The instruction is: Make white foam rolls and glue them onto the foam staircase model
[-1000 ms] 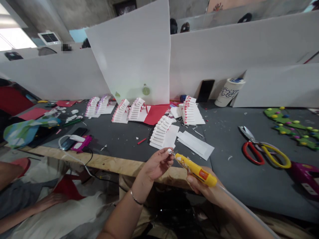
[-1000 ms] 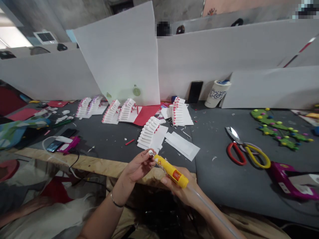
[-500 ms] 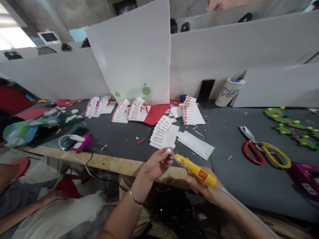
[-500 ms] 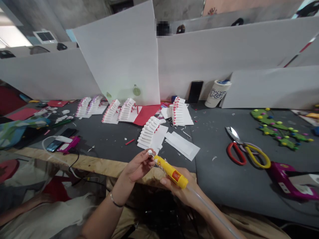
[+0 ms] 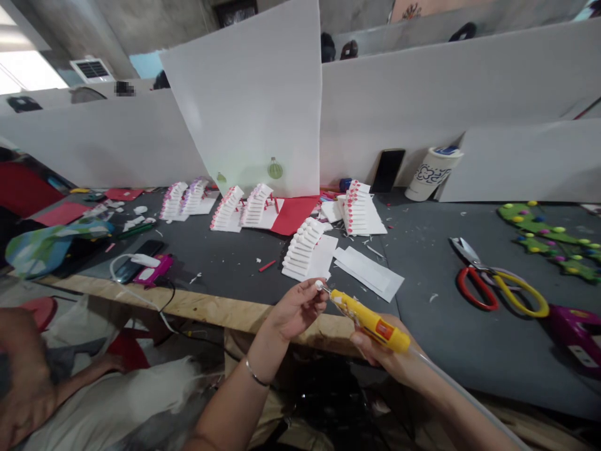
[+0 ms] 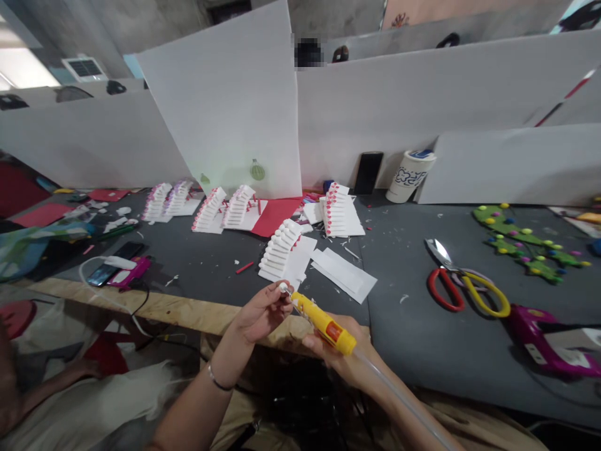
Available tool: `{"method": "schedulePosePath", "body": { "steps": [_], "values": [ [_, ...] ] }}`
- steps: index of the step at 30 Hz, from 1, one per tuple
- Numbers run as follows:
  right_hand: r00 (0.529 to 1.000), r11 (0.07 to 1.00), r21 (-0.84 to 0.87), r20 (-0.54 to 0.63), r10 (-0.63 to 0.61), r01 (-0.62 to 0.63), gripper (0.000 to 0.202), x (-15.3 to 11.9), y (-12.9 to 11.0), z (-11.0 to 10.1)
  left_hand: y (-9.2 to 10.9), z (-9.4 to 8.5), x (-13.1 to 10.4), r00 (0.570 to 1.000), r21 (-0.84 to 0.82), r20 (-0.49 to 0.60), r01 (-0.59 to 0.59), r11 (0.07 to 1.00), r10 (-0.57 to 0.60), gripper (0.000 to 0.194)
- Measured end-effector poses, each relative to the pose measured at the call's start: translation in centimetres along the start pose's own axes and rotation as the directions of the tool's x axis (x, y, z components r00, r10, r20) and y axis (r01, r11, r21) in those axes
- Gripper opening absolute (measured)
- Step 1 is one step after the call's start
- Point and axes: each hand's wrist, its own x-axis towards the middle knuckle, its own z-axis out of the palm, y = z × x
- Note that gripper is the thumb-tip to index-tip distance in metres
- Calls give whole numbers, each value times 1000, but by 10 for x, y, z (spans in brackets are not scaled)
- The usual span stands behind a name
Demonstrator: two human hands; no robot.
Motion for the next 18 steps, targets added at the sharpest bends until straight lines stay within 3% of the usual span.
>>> {"method": "schedulePosePath", "body": {
  "steps": [18],
  "values": [
    [1000, 1000, 24, 6, 2, -2, 42, 0, -2, 0, 0, -1, 0, 1000, -10, -18, -2, 1000, 1, 23]
  ]
}}
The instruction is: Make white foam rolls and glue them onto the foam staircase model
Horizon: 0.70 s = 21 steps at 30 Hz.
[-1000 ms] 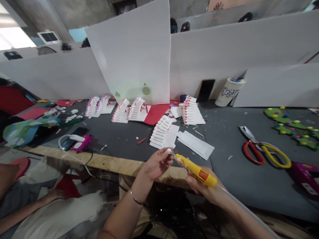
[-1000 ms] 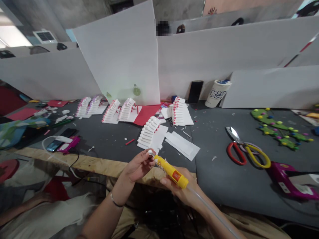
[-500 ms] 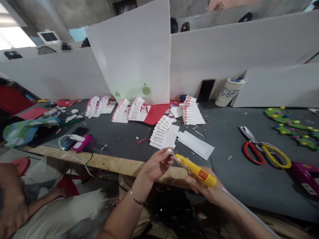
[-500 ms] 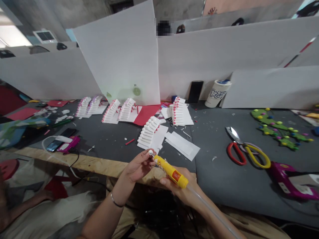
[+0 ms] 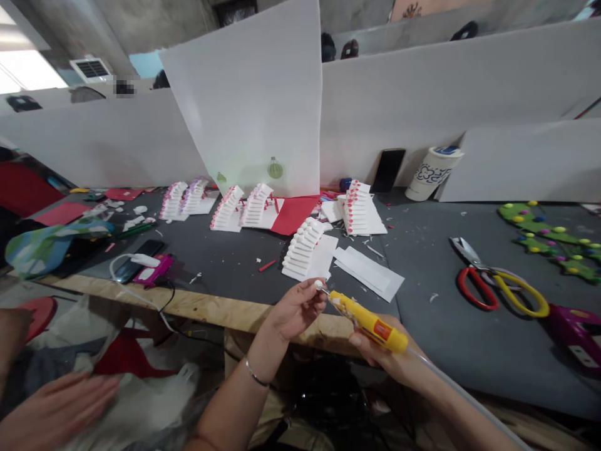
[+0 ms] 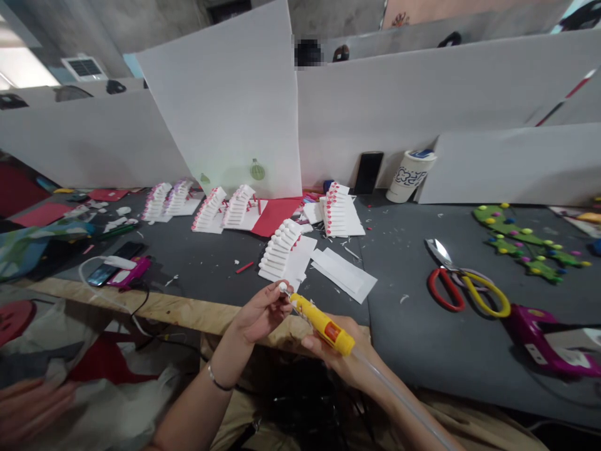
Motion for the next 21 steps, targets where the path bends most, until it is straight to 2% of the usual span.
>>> {"method": "schedulePosePath", "body": {
  "steps": [11, 14, 16, 19, 21],
  "values": [
    [1000, 1000, -6, 14, -2, 2, 43, 0, 3, 1, 0, -1, 0, 1000, 7, -11, 9, 1000, -9, 22],
    [1000, 999, 38, 26, 10, -11, 45, -1, 3, -3, 7, -9, 1, 999, 2, -44, -20, 1000, 20, 22],
    [1000, 998, 62, 6, 26, -26, 44, -1, 6, -9, 15, -20, 2, 992, 36, -95, -79, 996, 83, 23],
    [992, 996, -4, -90, 90, -91, 40, 4, 18, -26, 31, -43, 3, 943, 211, -217, -207, 955, 252, 24],
    [978, 991, -87, -190, 84, -102, 36, 11, 32, -43, 43, -58, 4, 867, 414, -298, -260, 872, 400, 22]
  ]
}}
